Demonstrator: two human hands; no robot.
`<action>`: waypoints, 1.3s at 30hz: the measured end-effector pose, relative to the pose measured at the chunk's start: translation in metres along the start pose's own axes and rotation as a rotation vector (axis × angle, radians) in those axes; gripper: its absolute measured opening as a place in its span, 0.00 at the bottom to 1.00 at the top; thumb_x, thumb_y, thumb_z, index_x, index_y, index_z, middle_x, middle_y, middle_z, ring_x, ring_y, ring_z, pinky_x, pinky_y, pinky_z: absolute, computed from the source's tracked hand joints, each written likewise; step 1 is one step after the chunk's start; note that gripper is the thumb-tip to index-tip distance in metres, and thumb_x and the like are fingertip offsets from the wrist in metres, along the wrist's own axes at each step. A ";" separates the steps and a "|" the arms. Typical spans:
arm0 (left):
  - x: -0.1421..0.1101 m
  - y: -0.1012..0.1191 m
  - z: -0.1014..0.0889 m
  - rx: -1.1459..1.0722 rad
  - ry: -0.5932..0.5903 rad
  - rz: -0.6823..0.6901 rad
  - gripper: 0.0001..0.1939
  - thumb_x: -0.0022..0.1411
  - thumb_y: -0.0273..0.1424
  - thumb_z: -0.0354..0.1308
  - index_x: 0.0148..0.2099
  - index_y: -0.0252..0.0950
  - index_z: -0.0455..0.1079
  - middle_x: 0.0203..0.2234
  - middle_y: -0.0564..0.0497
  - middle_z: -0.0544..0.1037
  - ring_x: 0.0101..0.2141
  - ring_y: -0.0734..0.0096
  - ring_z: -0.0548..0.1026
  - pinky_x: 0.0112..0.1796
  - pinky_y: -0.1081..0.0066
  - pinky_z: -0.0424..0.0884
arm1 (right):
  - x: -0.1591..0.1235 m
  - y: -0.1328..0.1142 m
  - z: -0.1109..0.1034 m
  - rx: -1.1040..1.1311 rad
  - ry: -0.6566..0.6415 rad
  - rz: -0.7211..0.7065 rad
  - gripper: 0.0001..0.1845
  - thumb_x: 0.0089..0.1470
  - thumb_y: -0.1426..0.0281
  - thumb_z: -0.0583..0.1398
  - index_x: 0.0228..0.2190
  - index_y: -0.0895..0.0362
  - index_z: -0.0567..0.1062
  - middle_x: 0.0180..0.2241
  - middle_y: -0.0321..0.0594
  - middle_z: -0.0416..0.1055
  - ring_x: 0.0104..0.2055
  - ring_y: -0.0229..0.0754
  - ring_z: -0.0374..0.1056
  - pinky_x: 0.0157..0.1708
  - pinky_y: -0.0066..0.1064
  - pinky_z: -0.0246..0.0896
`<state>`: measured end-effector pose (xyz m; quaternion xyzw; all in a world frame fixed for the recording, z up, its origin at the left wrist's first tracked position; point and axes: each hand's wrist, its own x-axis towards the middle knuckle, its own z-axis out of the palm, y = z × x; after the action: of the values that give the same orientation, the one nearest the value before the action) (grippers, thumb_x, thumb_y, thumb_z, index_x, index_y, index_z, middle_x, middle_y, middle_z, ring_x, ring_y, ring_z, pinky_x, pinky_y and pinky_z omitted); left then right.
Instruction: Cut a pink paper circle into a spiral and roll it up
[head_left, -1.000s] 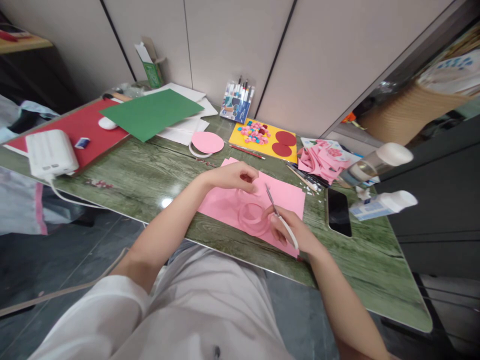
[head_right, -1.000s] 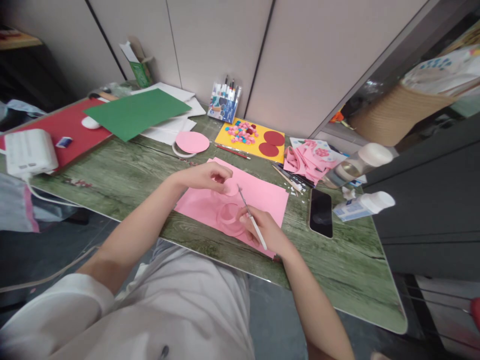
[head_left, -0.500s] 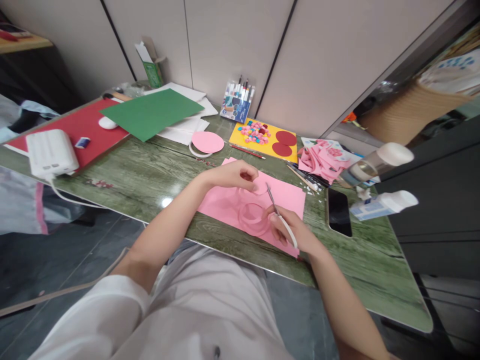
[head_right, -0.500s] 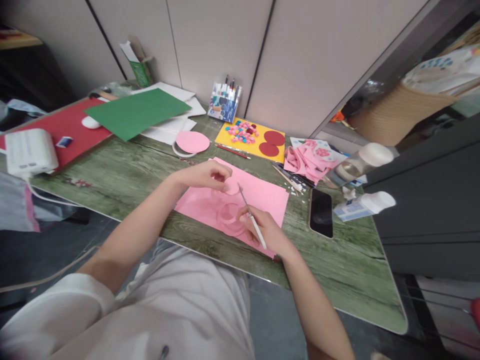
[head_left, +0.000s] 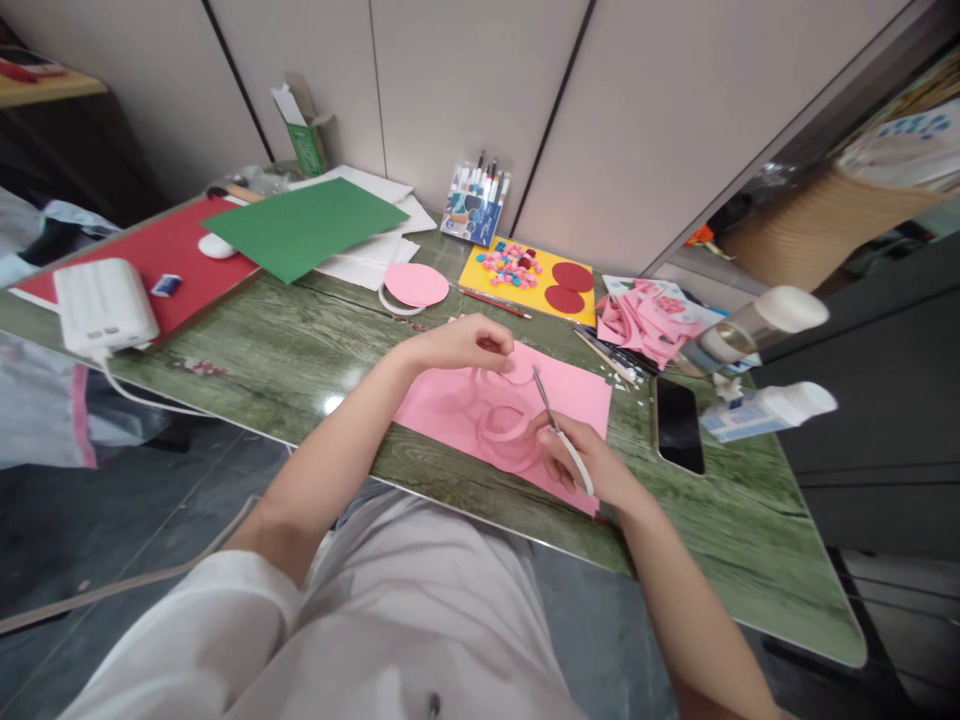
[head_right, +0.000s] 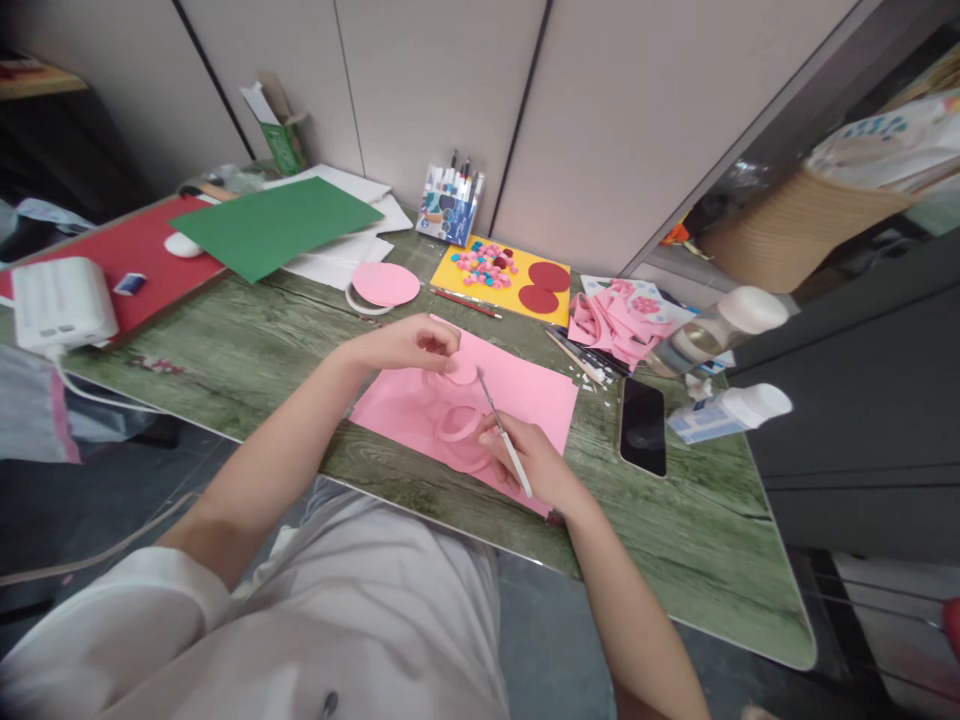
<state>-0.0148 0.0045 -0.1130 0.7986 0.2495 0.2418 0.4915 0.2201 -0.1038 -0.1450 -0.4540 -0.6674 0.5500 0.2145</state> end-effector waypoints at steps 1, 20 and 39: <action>0.001 0.000 0.001 0.002 -0.004 -0.001 0.13 0.54 0.34 0.56 0.23 0.34 0.58 0.21 0.57 0.57 0.24 0.79 0.56 0.26 0.74 0.53 | 0.000 0.000 0.000 -0.003 0.004 -0.001 0.14 0.61 0.58 0.51 0.37 0.56 0.67 0.14 0.27 0.62 0.12 0.32 0.55 0.12 0.22 0.50; 0.007 -0.003 0.015 0.126 -0.037 0.044 0.15 0.51 0.32 0.56 0.21 0.35 0.52 0.19 0.59 0.54 0.23 0.80 0.55 0.26 0.74 0.52 | 0.000 -0.002 0.003 -0.031 0.000 0.002 0.15 0.60 0.57 0.52 0.38 0.56 0.67 0.15 0.28 0.62 0.13 0.33 0.56 0.13 0.24 0.51; 0.006 -0.001 0.008 0.119 0.020 0.042 0.17 0.52 0.31 0.56 0.20 0.35 0.51 0.19 0.58 0.54 0.23 0.80 0.54 0.26 0.73 0.51 | 0.000 -0.002 0.001 -0.029 0.010 -0.001 0.14 0.60 0.57 0.51 0.33 0.55 0.64 0.14 0.27 0.61 0.12 0.32 0.55 0.12 0.23 0.49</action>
<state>-0.0057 0.0030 -0.1168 0.8290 0.2515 0.2446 0.4356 0.2188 -0.1045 -0.1439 -0.4594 -0.6743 0.5379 0.2119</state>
